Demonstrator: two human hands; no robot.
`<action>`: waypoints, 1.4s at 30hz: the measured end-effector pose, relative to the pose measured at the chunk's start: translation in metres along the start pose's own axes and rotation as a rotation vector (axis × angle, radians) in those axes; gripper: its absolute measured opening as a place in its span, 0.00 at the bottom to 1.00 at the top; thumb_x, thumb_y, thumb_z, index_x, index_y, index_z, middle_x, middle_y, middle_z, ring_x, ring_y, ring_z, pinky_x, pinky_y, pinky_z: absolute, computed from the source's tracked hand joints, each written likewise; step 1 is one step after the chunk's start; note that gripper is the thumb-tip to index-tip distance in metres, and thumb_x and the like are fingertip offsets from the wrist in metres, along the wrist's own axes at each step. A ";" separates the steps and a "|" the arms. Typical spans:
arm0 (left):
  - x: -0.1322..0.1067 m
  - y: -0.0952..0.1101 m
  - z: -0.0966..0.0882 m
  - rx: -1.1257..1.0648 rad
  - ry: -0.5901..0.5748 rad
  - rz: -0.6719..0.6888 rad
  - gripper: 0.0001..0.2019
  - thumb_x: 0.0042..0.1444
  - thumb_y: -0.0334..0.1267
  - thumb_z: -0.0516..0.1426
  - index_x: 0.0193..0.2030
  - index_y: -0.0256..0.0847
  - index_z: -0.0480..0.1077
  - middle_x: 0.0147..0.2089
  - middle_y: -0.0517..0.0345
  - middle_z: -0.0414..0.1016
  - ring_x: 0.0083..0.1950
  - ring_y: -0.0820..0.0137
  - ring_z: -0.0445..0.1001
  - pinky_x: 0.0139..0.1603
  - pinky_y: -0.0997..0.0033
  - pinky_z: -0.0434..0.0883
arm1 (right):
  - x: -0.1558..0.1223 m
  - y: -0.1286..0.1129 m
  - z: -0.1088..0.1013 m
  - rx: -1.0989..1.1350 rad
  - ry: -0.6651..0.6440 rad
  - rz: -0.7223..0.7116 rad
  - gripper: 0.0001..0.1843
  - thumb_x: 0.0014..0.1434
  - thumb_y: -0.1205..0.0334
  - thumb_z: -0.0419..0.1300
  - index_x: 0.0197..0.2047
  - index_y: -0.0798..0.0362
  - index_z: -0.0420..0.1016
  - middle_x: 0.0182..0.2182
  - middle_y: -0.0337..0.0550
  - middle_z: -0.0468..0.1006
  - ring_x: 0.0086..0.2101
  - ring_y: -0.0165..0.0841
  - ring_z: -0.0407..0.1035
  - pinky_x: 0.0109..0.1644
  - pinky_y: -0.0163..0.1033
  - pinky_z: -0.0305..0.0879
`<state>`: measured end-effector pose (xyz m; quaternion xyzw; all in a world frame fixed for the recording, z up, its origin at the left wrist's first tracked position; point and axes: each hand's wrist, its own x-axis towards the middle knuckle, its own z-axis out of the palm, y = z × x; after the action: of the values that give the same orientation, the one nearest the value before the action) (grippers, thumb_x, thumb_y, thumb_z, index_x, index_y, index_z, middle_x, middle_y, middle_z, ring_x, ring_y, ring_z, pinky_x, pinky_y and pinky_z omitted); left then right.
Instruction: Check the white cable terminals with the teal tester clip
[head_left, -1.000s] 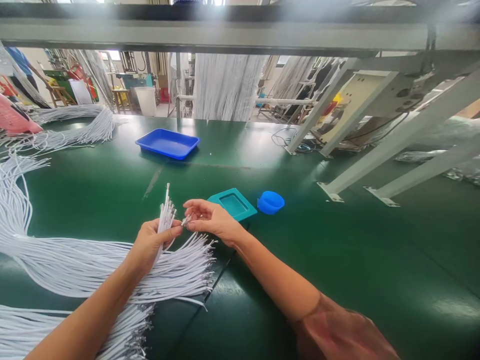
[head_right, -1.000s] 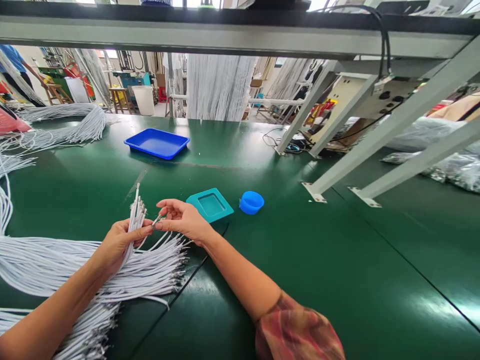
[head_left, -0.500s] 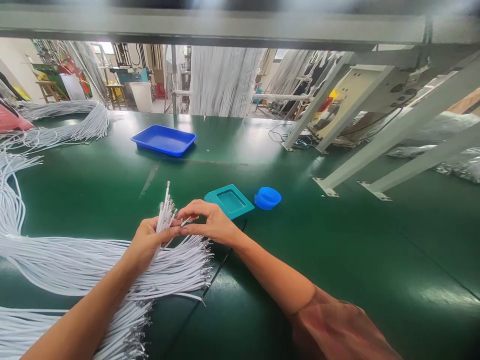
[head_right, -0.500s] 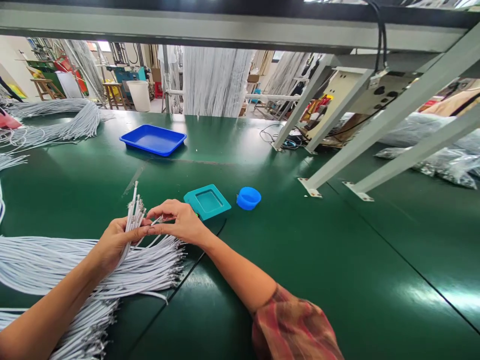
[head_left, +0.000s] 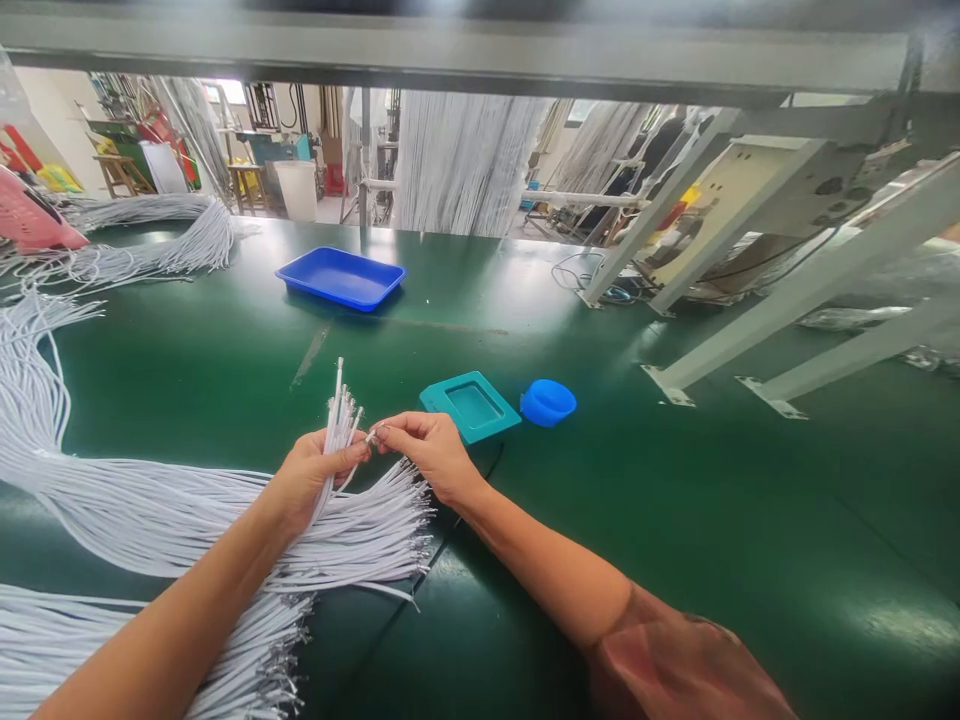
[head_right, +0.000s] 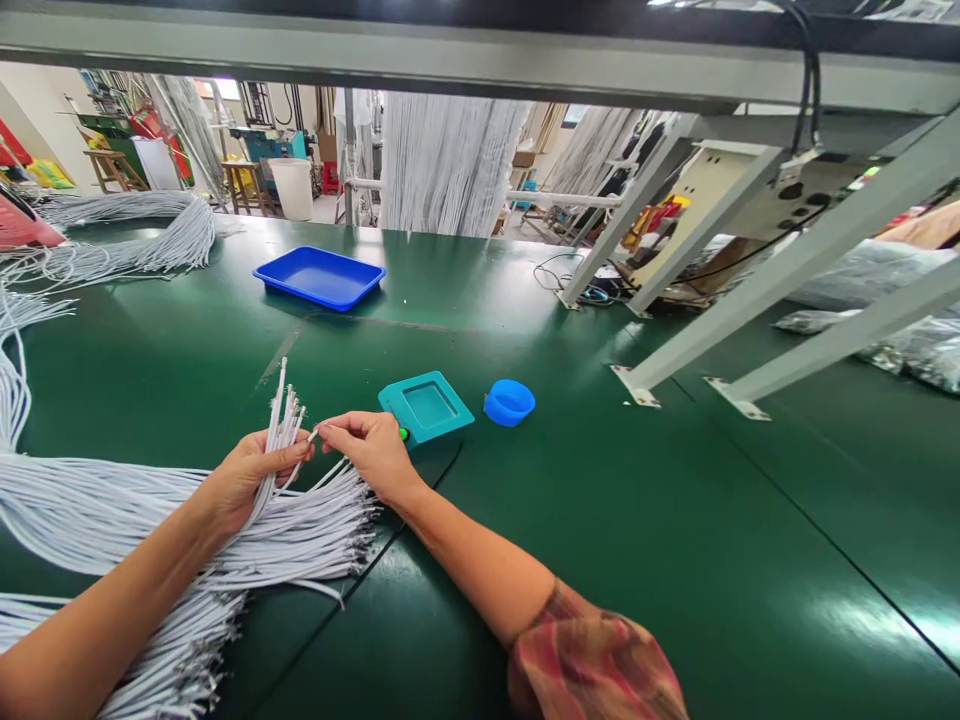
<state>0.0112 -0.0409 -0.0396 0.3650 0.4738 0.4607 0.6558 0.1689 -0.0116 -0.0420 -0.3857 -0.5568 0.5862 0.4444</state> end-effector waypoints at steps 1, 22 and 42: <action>0.000 -0.002 0.001 0.030 0.027 0.034 0.10 0.40 0.35 0.64 0.29 0.33 0.72 0.23 0.61 0.67 0.21 0.81 0.55 0.21 0.78 0.51 | -0.001 0.002 0.001 -0.110 0.063 -0.023 0.11 0.47 0.56 0.61 0.26 0.56 0.77 0.21 0.40 0.74 0.24 0.29 0.66 0.29 0.35 0.60; 0.005 -0.003 0.002 -0.009 0.013 -0.012 0.10 0.40 0.35 0.64 0.31 0.33 0.72 0.23 0.58 0.69 0.19 0.82 0.54 0.18 0.78 0.48 | 0.004 0.005 -0.016 -1.032 -0.085 -0.693 0.12 0.60 0.63 0.50 0.32 0.53 0.74 0.29 0.44 0.75 0.40 0.34 0.63 0.48 0.40 0.56; 0.026 -0.006 0.002 -0.009 -0.029 -0.188 0.12 0.38 0.26 0.60 0.32 0.36 0.64 0.21 0.59 0.69 0.15 0.84 0.54 0.14 0.83 0.46 | 0.017 0.008 -0.028 -1.730 -0.252 -0.655 0.11 0.58 0.71 0.47 0.32 0.59 0.70 0.27 0.47 0.73 0.33 0.37 0.64 0.52 0.43 0.50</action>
<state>0.0174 -0.0181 -0.0515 0.3229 0.4943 0.3939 0.7045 0.1891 0.0131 -0.0519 -0.3397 -0.9250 -0.1493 0.0821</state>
